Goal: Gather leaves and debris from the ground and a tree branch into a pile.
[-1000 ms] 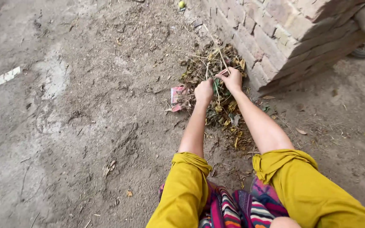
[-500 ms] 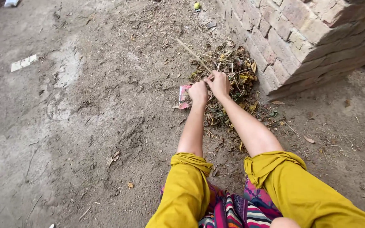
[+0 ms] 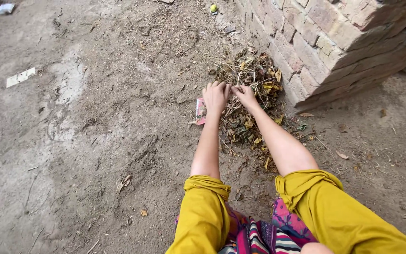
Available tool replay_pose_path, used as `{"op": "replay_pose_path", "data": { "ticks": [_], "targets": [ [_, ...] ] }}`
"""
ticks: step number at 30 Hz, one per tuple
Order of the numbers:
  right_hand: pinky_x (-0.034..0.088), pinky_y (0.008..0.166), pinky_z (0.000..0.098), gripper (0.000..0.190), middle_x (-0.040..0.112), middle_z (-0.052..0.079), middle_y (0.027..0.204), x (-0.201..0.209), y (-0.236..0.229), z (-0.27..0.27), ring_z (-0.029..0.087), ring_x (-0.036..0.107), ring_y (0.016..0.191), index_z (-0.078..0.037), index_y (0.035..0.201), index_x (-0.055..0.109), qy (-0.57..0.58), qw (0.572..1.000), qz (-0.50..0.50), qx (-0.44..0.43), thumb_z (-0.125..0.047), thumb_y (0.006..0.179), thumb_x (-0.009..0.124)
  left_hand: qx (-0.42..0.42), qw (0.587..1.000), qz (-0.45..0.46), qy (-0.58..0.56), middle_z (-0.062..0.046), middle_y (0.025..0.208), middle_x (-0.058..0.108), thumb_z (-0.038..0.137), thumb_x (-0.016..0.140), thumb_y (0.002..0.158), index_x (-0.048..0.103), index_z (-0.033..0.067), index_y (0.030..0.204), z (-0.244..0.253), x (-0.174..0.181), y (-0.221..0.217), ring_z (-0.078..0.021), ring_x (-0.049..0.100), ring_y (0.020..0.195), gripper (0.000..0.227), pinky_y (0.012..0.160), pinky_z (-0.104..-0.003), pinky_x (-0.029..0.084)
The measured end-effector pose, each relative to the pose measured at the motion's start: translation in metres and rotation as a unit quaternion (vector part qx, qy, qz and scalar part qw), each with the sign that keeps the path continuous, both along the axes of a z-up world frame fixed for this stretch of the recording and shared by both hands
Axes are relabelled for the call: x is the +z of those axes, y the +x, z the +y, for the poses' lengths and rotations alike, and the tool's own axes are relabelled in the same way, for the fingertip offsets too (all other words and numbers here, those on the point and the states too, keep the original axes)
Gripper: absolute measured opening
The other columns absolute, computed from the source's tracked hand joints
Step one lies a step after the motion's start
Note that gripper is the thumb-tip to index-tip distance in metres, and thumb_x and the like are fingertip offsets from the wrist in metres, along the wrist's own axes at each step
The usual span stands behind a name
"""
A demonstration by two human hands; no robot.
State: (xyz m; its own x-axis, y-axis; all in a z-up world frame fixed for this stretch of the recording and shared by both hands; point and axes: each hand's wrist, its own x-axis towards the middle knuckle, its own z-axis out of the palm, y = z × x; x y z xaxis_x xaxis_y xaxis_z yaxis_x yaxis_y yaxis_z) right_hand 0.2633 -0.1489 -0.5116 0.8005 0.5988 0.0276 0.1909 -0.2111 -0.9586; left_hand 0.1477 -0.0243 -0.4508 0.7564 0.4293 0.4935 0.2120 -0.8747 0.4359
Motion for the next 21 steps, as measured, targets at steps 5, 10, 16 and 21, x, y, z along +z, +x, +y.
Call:
{"op": "replay_pose_path", "data": {
  "ticks": [5,10,16,21],
  "targets": [
    [0.043,0.072,0.0313,0.028,0.073,0.000,0.082,0.046,-0.023,-0.001,0.011,0.061,0.074,-0.015,0.092,0.078,-0.150,0.983,-0.081,-0.065,-0.043,0.092,0.076,0.045,0.991,0.105,-0.068,-0.001,0.086,0.068,0.050,0.059,0.098,0.079,0.0187,0.097,0.001,-0.012,0.007,-0.0191,0.055,0.080,0.037,0.073,-0.038,0.037],
    [0.035,0.061,0.0321,0.031,0.066,0.001,0.073,0.047,-0.020,0.010,0.016,0.051,0.072,-0.020,0.088,0.081,-0.265,0.937,-0.199,-0.107,-0.052,0.084,0.080,0.054,0.995,0.071,-0.039,-0.002,0.077,0.065,0.049,0.055,0.100,0.076,0.0148,0.084,0.008,-0.032,0.006,-0.0173,0.054,0.070,0.043,0.067,-0.038,0.039],
    [0.033,0.069,0.0328,0.032,0.068,0.001,0.070,0.033,-0.021,0.013,0.017,0.051,0.074,-0.022,0.088,0.081,-0.280,0.902,-0.306,-0.118,-0.053,0.081,0.081,0.018,0.987,0.137,0.078,-0.001,0.066,0.056,0.049,0.035,0.110,0.060,0.0129,0.073,0.016,-0.060,0.012,-0.0105,0.044,0.049,0.058,0.043,-0.031,0.035],
    [0.032,0.070,0.0330,0.026,0.068,0.000,0.069,0.036,-0.024,0.013,0.017,0.051,0.071,-0.023,0.090,0.081,-0.283,0.903,-0.290,-0.144,-0.048,0.082,0.081,-0.002,0.971,0.199,0.132,0.002,0.060,0.052,0.050,0.027,0.112,0.056,0.0131,0.073,0.012,-0.049,0.012,-0.0075,0.038,0.044,0.061,0.037,-0.028,0.029]
  ]
}}
